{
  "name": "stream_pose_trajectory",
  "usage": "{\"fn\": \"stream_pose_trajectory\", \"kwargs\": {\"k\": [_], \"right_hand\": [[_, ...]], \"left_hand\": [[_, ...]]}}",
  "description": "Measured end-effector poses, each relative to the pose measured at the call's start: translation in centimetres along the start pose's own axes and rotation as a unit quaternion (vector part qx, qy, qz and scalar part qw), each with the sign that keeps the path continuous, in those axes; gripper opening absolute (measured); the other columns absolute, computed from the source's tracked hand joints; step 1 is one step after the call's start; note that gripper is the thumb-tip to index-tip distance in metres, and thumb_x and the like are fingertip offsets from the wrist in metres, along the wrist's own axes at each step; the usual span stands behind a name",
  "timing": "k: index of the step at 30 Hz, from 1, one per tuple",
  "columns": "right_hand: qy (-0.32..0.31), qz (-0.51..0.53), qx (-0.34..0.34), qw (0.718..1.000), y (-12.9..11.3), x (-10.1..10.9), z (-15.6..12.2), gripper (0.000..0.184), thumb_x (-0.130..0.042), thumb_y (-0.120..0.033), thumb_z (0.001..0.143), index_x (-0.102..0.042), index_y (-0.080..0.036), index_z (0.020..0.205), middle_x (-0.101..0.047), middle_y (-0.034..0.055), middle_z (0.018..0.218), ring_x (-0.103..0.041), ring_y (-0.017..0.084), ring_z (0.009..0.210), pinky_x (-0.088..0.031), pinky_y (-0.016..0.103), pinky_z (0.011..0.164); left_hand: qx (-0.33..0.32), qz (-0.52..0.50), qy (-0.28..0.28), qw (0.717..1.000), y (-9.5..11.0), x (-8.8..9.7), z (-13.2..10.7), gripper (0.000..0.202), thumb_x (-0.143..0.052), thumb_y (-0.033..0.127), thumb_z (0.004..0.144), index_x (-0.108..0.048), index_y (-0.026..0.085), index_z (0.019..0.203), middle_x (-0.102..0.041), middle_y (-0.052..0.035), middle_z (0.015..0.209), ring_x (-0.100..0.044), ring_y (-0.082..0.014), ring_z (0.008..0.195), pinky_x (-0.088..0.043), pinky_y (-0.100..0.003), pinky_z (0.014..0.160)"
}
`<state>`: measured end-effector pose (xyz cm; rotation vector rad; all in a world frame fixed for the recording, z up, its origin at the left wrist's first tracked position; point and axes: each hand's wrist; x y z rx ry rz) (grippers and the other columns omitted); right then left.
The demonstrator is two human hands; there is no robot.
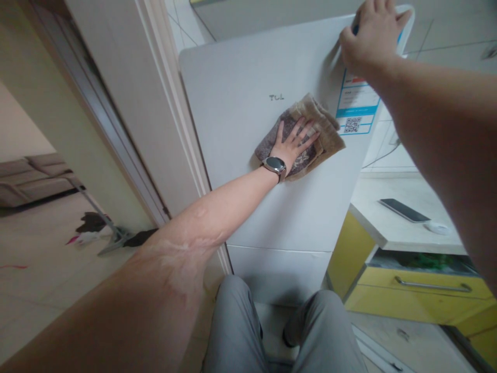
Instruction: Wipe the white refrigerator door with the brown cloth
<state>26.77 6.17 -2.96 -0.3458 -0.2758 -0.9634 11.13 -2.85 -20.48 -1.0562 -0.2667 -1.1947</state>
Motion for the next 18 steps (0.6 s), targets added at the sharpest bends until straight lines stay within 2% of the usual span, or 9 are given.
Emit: {"fn": "stream_pose_trajectory", "kwargs": {"k": [3, 7, 12, 18], "right_hand": [[0.002, 0.002, 0.000, 1.000, 0.1, 0.0, 0.1, 0.058, -0.038, -0.034, 0.099, -0.052, -0.002, 0.145, -0.047, 0.0234, 0.155, -0.037, 0.037, 0.150, -0.016, 0.064, 0.125], [0.002, 0.003, -0.002, 1.000, 0.1, 0.0, 0.2, 0.060, -0.037, -0.034, 0.098, -0.052, -0.002, 0.146, -0.047, 0.0238, 0.155, -0.036, 0.037, 0.151, -0.016, 0.062, 0.124], [0.002, 0.004, -0.003, 1.000, -0.1, 0.1, 0.0, 0.060, -0.037, -0.034, 0.097, -0.053, -0.001, 0.145, -0.047, 0.0249, 0.154, -0.037, 0.038, 0.150, -0.016, 0.063, 0.123], [0.000, 0.009, 0.002, 1.000, 0.0, 0.1, 0.0, 0.060, -0.037, -0.032, 0.099, -0.051, -0.001, 0.147, -0.046, 0.0246, 0.156, -0.035, 0.038, 0.151, -0.015, 0.063, 0.124]], "left_hand": [[-0.004, -0.007, -0.003, 1.000, 0.3, 0.1, -0.2, 0.118, -0.076, 0.055, 0.075, -0.010, 0.037, 0.171, -0.012, -0.0010, 0.178, 0.007, -0.0359, 0.164, -0.005, -0.069, 0.130], [-0.007, -0.012, -0.008, 1.000, 0.7, 0.1, -0.4, 0.116, -0.074, 0.055, 0.077, -0.010, 0.035, 0.171, -0.013, -0.0023, 0.178, 0.006, -0.0361, 0.164, -0.006, -0.069, 0.130], [-0.007, -0.020, -0.015, 1.000, 1.2, -0.1, -0.6, 0.117, -0.074, 0.055, 0.077, -0.008, 0.038, 0.171, -0.010, 0.0003, 0.178, 0.007, -0.0342, 0.164, -0.007, -0.067, 0.131], [-0.010, -0.016, -0.003, 1.000, 1.6, -0.7, -0.8, 0.115, -0.074, 0.058, 0.079, -0.008, 0.040, 0.171, -0.013, 0.0023, 0.178, 0.006, -0.0322, 0.164, -0.003, -0.068, 0.132]]}}
Point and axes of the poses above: each hand's wrist, its own z-axis towards the middle knuckle, its own x-axis out of the back of the hand, y = z × x
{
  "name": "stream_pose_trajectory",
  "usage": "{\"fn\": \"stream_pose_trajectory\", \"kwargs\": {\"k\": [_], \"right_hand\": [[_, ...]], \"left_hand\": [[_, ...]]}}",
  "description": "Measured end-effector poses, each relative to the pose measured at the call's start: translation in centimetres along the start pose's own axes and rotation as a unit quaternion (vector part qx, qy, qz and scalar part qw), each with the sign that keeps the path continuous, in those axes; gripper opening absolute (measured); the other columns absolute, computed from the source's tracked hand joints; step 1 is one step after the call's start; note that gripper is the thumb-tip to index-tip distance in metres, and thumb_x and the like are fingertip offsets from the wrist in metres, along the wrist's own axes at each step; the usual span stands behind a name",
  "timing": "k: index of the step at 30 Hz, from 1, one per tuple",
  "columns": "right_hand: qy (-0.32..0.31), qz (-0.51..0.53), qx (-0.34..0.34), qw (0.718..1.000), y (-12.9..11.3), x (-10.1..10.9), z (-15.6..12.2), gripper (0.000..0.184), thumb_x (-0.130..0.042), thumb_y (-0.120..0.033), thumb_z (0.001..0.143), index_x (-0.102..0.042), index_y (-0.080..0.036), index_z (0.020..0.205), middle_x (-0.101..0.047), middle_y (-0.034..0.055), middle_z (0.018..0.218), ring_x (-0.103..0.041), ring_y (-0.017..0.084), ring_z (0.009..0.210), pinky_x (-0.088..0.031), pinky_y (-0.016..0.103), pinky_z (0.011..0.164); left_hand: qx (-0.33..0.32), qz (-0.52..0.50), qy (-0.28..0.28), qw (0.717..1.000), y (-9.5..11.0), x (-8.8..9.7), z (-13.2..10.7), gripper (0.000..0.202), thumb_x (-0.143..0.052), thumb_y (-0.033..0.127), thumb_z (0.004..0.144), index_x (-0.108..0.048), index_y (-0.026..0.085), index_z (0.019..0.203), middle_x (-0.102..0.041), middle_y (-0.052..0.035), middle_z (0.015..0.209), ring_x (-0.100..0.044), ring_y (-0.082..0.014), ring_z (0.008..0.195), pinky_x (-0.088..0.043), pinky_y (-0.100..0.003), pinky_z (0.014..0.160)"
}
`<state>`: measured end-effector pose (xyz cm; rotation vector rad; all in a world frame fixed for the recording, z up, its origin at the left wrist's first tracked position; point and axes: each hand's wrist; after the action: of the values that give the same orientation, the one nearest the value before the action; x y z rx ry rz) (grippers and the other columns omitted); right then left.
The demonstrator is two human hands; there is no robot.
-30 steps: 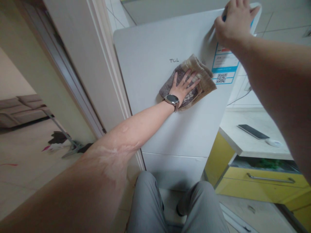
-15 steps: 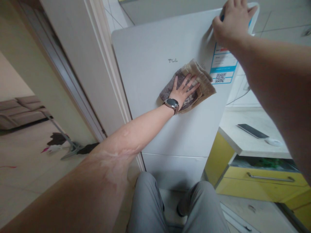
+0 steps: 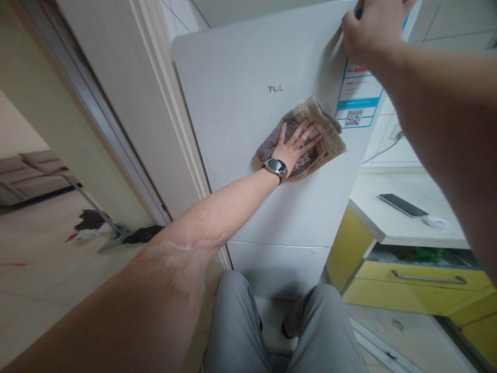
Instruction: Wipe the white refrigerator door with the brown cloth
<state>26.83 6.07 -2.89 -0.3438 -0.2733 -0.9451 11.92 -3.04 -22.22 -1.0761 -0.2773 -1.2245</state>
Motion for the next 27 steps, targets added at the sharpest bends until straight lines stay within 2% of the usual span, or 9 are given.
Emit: {"fn": "stream_pose_trajectory", "kwargs": {"k": [6, 10, 14, 18, 21, 24, 27], "right_hand": [[-0.002, -0.002, 0.007, 1.000, 0.2, 0.2, -0.2, 0.063, -0.034, -0.035, 0.096, -0.049, 0.000, 0.147, -0.047, 0.0206, 0.157, -0.036, 0.033, 0.151, -0.019, 0.059, 0.122], [-0.005, 0.004, 0.006, 1.000, 0.0, 0.4, -0.4, 0.065, -0.034, -0.034, 0.096, -0.048, 0.000, 0.149, -0.046, 0.0203, 0.158, -0.035, 0.033, 0.151, -0.018, 0.058, 0.122], [0.000, 0.014, 0.011, 1.000, 0.1, 0.3, -0.3, 0.068, -0.035, -0.034, 0.094, -0.047, -0.001, 0.152, -0.045, 0.0201, 0.159, -0.035, 0.035, 0.151, -0.016, 0.060, 0.123], [0.003, 0.021, 0.019, 1.000, 0.4, 0.3, -0.2, 0.068, -0.035, -0.034, 0.094, -0.048, 0.000, 0.151, -0.045, 0.0211, 0.158, -0.035, 0.036, 0.151, -0.015, 0.061, 0.123], [0.004, 0.026, 0.017, 1.000, 0.4, 0.2, -0.2, 0.068, -0.034, -0.034, 0.094, -0.049, 0.000, 0.150, -0.045, 0.0213, 0.158, -0.034, 0.036, 0.151, -0.013, 0.062, 0.123], [0.007, 0.026, 0.019, 0.999, 0.4, 0.1, -0.2, 0.069, -0.032, -0.034, 0.092, -0.049, 0.000, 0.149, -0.046, 0.0213, 0.157, -0.033, 0.035, 0.152, -0.011, 0.061, 0.123], [0.012, 0.023, 0.016, 1.000, 0.6, -0.2, -0.2, 0.070, -0.032, -0.035, 0.092, -0.048, -0.003, 0.153, -0.043, 0.0184, 0.160, -0.032, 0.034, 0.153, -0.012, 0.059, 0.123]], "left_hand": [[-0.007, 0.004, 0.018, 1.000, 0.2, -1.1, 0.2, 0.103, -0.070, 0.044, 0.089, -0.011, 0.030, 0.172, -0.001, -0.0015, 0.179, 0.005, -0.0312, 0.165, 0.000, -0.068, 0.133], [-0.015, 0.007, 0.011, 1.000, 0.8, -1.4, -0.1, 0.098, -0.068, 0.039, 0.093, -0.011, 0.028, 0.172, -0.002, -0.0051, 0.179, 0.003, -0.0336, 0.165, -0.002, -0.072, 0.131], [-0.027, 0.001, 0.013, 1.000, 1.6, -2.0, -0.5, 0.090, -0.063, 0.037, 0.097, -0.014, 0.026, 0.172, -0.004, -0.0029, 0.179, 0.004, -0.0361, 0.165, -0.001, -0.071, 0.131], [-0.033, -0.003, 0.020, 0.999, 2.7, -4.1, -0.5, 0.080, -0.056, 0.035, 0.101, -0.018, 0.029, 0.171, -0.007, 0.0025, 0.179, 0.011, -0.0360, 0.164, 0.001, -0.070, 0.132], [-0.044, 0.016, 0.027, 0.999, 4.0, -5.9, -0.6, 0.075, -0.046, 0.021, 0.102, -0.017, 0.031, 0.171, -0.007, 0.0028, 0.179, 0.008, -0.0294, 0.165, -0.004, -0.068, 0.133], [-0.060, 0.036, 0.021, 0.997, 5.7, -7.3, -1.0, 0.082, -0.039, 0.007, 0.098, -0.015, 0.034, 0.171, -0.007, 0.0041, 0.178, 0.001, -0.0234, 0.165, -0.010, -0.063, 0.134], [-0.066, 0.031, 0.012, 0.997, 7.7, -8.6, -1.8, 0.088, -0.041, 0.004, 0.093, -0.017, 0.036, 0.171, -0.009, 0.0072, 0.178, 0.000, -0.0213, 0.165, -0.015, -0.059, 0.135]]}}
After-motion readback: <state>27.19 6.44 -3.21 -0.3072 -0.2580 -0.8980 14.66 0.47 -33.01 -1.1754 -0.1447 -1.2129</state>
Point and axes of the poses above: each hand's wrist, its own z-axis towards the middle knuckle, its own x-axis out of the back of the hand, y = z × x
